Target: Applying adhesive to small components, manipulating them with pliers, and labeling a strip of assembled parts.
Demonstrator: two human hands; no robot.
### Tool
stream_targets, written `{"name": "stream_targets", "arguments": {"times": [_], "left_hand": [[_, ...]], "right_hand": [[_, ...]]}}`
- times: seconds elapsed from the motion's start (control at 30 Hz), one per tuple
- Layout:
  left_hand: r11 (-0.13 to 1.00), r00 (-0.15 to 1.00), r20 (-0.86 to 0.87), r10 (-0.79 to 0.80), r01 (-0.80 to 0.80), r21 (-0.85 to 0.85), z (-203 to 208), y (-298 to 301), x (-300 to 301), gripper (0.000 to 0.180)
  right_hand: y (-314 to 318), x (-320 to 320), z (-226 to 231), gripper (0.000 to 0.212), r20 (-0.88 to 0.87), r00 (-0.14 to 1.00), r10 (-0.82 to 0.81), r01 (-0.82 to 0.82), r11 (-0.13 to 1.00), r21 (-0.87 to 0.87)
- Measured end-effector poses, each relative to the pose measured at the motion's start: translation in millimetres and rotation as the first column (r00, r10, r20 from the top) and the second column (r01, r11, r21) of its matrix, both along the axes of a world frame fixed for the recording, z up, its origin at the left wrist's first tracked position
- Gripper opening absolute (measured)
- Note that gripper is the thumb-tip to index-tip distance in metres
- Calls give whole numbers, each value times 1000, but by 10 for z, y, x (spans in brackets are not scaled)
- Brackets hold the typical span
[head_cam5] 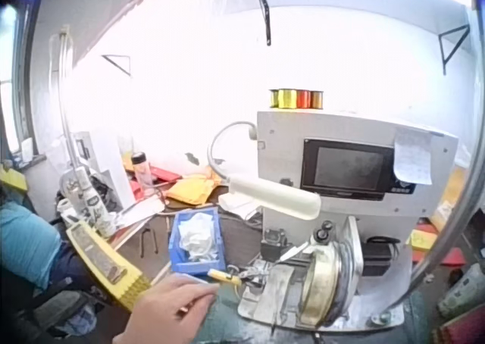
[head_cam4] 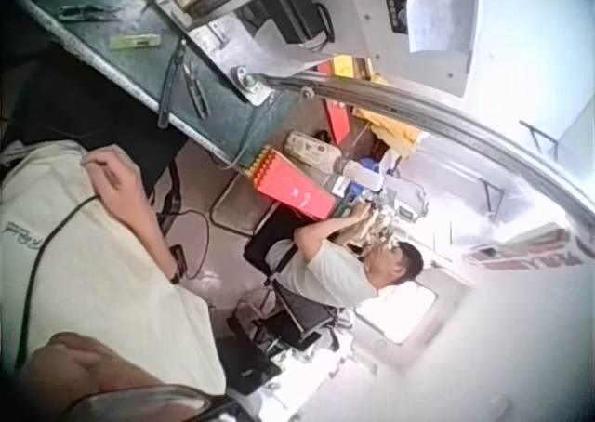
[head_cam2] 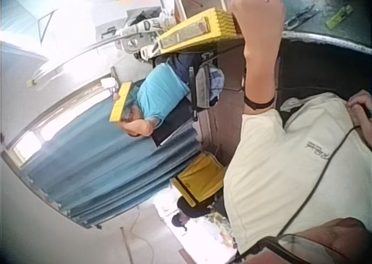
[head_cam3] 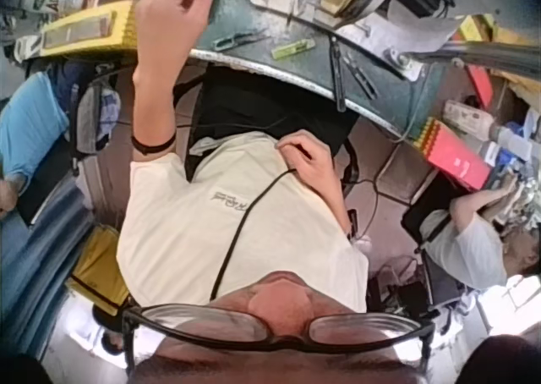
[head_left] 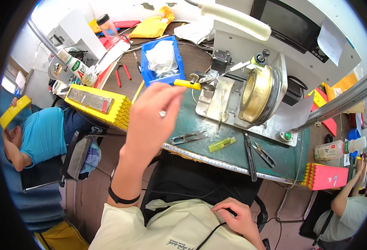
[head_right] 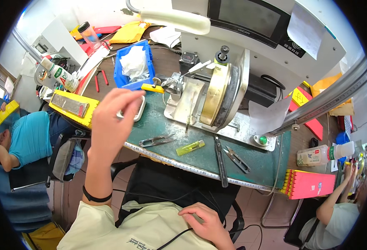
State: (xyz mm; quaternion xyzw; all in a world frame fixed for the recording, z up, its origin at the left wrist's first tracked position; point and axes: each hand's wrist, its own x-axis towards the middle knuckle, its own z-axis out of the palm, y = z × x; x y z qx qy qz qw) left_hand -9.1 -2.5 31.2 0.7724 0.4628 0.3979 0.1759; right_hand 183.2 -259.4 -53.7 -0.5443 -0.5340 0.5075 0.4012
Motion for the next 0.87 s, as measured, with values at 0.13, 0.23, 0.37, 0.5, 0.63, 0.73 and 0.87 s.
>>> {"name": "stream_targets", "arguments": {"times": [0.13,0.23,0.37,0.5,0.63,0.73,0.87], "left_hand": [[988,944,-330,6,46,149,-79,96,-94,14],[993,907,-415,74,-29,114,-249,216,-260,14],[998,855,-514,62,-45,46,-423,317,-382,16],[998,827,-558,61,-62,18,-589,449,-337,13],[997,849,-523,78,-70,34,-690,531,-372,4],[997,867,-492,80,-72,34,-694,542,-440,7],[1000,893,-450,25,-27,2,-682,583,-525,7]], "right_hand": [[44,44,44,8,19,999,-47,46,999,25],[48,88,41,9,-5,996,-84,84,996,14],[41,126,-1,20,-27,994,-103,105,992,75],[64,54,28,31,-5,988,-156,156,981,119],[77,98,-60,18,-1,997,-75,74,987,146],[93,158,-76,14,-2,998,70,-69,987,143],[300,-30,-43,20,-15,994,-111,111,979,169]]}}
